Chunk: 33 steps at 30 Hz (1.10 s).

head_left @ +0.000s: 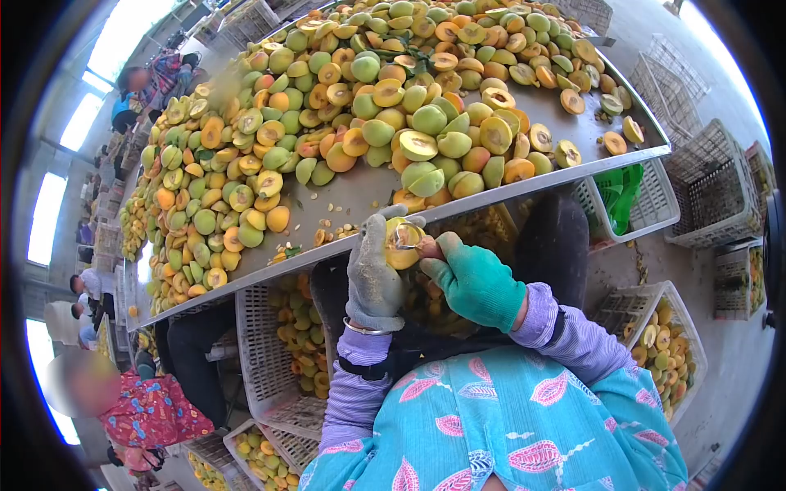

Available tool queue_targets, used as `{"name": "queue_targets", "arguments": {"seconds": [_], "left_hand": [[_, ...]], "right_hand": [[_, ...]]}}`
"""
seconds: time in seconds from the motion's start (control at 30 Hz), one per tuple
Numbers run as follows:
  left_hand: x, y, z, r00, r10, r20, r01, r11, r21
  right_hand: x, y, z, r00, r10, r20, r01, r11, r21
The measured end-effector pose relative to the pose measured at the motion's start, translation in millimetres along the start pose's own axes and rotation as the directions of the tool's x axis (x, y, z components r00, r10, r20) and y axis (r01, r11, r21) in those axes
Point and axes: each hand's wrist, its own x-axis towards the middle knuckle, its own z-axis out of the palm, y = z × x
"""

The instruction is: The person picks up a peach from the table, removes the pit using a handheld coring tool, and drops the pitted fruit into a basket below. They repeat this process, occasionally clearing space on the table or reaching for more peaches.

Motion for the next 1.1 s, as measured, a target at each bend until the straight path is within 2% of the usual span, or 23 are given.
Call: {"name": "queue_targets", "arguments": {"seconds": [0.07,0.1,0.17,0.2,0.27,0.4,0.47,0.5,0.57,0.6,0.63,0.7,0.73,0.77,0.8,0.83,0.87,0.9,0.93,0.97,1.0,1.07,1.1], "left_hand": [[-0.1,-3.3,0.5,0.997,0.072,-0.018,-0.066,0.970,0.232],[2.2,2.5,-2.2,0.997,0.077,-0.009,-0.072,0.962,0.262],[0.1,8.1,5.1,0.990,-0.098,-0.104,0.085,0.989,-0.122],[0.9,6.2,8.5,0.990,-0.089,-0.105,0.075,0.989,-0.127],[-1.6,6.1,11.4,0.981,0.110,-0.161,-0.065,0.963,0.260],[-4.6,14.3,20.2,0.971,0.133,-0.200,-0.089,0.973,0.214],[-5.2,27.2,22.3,0.986,0.099,-0.131,-0.052,0.944,0.325],[-2.0,19.9,14.6,0.982,-0.186,-0.037,0.160,0.919,-0.361],[-5.5,2.2,4.0,0.994,0.094,0.053,-0.094,0.996,-0.005],[-9.3,21.8,1.1,0.981,-0.182,0.068,0.185,0.982,-0.039],[-11.3,24.9,-2.2,0.978,-0.188,0.094,0.178,0.979,0.104],[-12.6,16.7,-12.8,0.947,-0.252,0.198,0.291,0.937,-0.196],[-17.4,16.6,-15.5,0.958,-0.241,0.153,0.274,0.928,-0.251],[-17.0,15.7,-19.4,0.963,-0.240,0.126,0.268,0.912,-0.312],[-15.1,28.9,-14.8,0.953,-0.292,0.078,0.298,0.859,-0.417],[-12.6,23.6,-18.2,0.953,-0.288,0.090,0.291,0.798,-0.528],[-11.6,20.1,-18.7,0.945,-0.320,0.075,0.294,0.723,-0.625],[-16.7,7.6,-17.3,0.998,0.058,-0.022,-0.058,0.998,0.028],[-15.0,10.9,-15.9,0.988,-0.155,-0.020,0.139,0.929,-0.344],[-13.2,16.4,-12.6,0.934,-0.353,0.052,0.298,0.695,-0.655],[-14.4,17.9,-6.3,0.930,-0.360,0.068,0.314,0.687,-0.655],[-17.0,18.9,2.0,0.970,-0.244,-0.017,0.201,0.834,-0.514],[-17.4,16.4,0.6,0.968,-0.250,-0.013,0.208,0.831,-0.516]], "right_hand": [[0.2,-2.9,2.7,1.000,0.013,0.003,-0.013,1.000,-0.024],[2.1,-5.0,8.1,1.000,0.005,-0.011,-0.005,1.000,0.005],[-1.5,-6.9,7.4,0.999,0.015,-0.033,-0.015,1.000,0.006],[-1.1,-5.6,7.0,0.999,0.006,-0.034,-0.006,1.000,-0.002],[-3.1,-6.8,11.9,0.997,-0.007,-0.077,0.003,0.999,-0.049],[-9.2,-9.9,12.6,0.989,-0.053,-0.138,0.050,0.998,-0.026],[-9.7,-12.9,11.7,0.986,-0.012,-0.167,0.011,1.000,-0.008],[-7.4,-7.4,15.1,0.975,0.036,-0.221,-0.034,0.999,0.014],[3.2,6.1,12.1,0.933,-0.038,-0.358,0.064,0.996,0.062],[8.0,14.7,10.7,0.939,0.003,-0.344,0.031,0.995,0.094],[12.7,9.3,5.9,0.907,-0.113,-0.407,0.107,0.994,-0.037],[23.1,14.7,10.0,0.895,-0.221,-0.388,0.307,0.935,0.176],[20.3,8.4,2.0,0.963,-0.071,-0.261,0.150,0.944,0.295],[18.6,2.6,-8.1,0.988,0.092,-0.128,-0.037,0.923,0.383],[15.0,8.1,-1.8,0.937,-0.038,-0.347,0.080,0.991,0.109],[6.8,-6.2,-10.3,0.938,-0.074,-0.339,0.111,0.990,0.092],[-3.0,-8.9,-5.4,0.917,-0.190,-0.352,0.217,0.976,0.037],[-13.0,-10.3,-2.5,0.966,-0.136,-0.221,0.139,0.990,0.002],[-19.0,-12.1,2.3,0.981,-0.096,-0.170,0.098,0.995,0.003],[-22.6,-13.6,6.6,0.991,-0.061,-0.116,0.063,0.998,0.007],[-24.3,-14.6,9.1,0.991,-0.046,-0.124,0.046,0.999,0.002],[-23.8,-15.5,12.1,0.993,-0.047,-0.112,0.044,0.999,-0.030],[-24.2,-15.0,12.7,0.993,-0.040,-0.111,0.037,0.999,-0.032]]}}
